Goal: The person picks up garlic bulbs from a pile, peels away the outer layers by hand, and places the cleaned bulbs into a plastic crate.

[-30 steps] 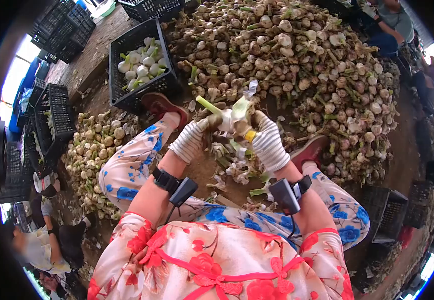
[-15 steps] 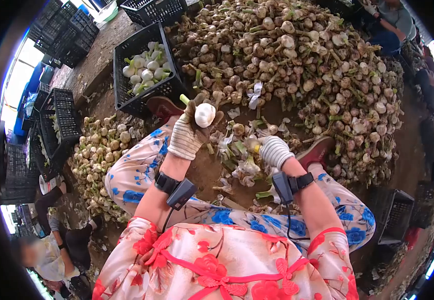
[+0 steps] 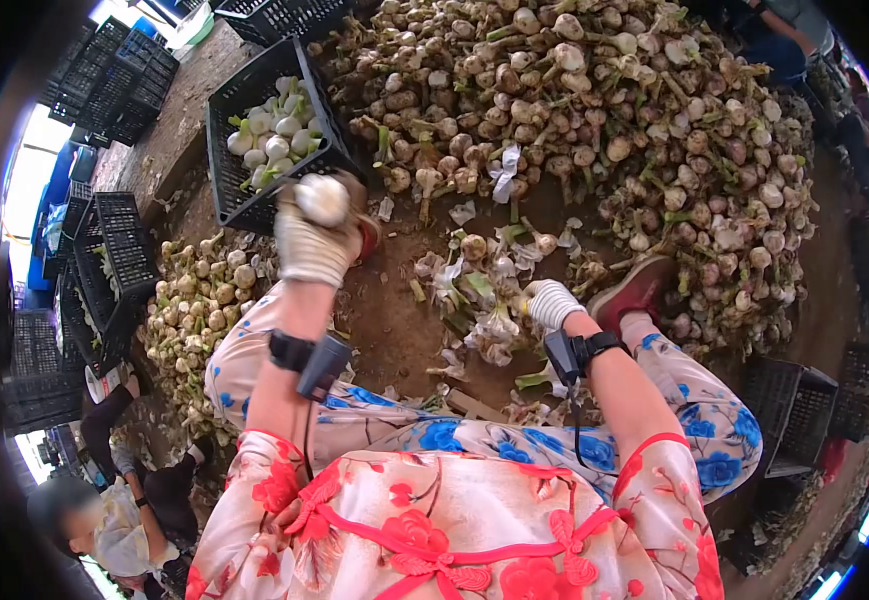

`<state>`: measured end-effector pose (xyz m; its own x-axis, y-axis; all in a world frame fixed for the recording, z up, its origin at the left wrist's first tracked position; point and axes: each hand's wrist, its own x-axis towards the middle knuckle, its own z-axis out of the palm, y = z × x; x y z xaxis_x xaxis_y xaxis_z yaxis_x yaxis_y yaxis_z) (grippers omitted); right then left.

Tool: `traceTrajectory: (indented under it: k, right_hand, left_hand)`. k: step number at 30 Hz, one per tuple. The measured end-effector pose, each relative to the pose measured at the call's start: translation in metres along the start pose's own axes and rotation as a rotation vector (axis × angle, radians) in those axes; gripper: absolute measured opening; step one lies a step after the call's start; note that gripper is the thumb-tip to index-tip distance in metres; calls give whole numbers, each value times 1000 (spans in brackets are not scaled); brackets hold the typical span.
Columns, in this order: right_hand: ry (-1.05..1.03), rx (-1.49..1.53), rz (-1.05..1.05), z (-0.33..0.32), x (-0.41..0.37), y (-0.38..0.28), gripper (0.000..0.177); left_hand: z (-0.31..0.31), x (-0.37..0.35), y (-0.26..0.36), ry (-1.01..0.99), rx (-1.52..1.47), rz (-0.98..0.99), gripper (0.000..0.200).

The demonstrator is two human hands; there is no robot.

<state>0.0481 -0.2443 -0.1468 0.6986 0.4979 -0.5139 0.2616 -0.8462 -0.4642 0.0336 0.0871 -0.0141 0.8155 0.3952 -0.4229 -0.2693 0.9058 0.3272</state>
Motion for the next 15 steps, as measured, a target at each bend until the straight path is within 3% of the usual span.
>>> traceTrajectory:
  k: [1,3,5,7,9,11,12,13,14,15]
  right_hand:
    - [-29,57,79,-3,4,-3,30]
    - [-58,-31,102,-2,22,-4,33]
    - [48,41,104,-11,30,-29,39]
    - [186,68,-14,-1,52,-40,49]
    - [277,91,-93,10,76,-50,47]
    - [261,73,-123,32,110,-38,44]
    - [256,44,-161,43,130,-33,42]
    - [49,75,-76,45,152,-32,30]
    - [98,207,-71,62,168,-14,26]
    - [145,338,-60,77,180,-1,22]
  left_hand:
    - [19,-4,18,-111,90,153,46]
    - [23,14,45,-43,66,226,46]
    - [14,23,37,116,163,281,37]
    - [-24,30,16,2,297,119,23]
    - [-40,23,-13,115,240,-45,15]
    - [-76,27,-38,-95,216,-193,14]
    - [-71,20,-51,83,393,-231,16]
    - [-64,14,-61,262,564,-260,18]
    - [-69,15,-66,269,564,-241,18]
    - [-82,18,-71,185,780,-251,27]
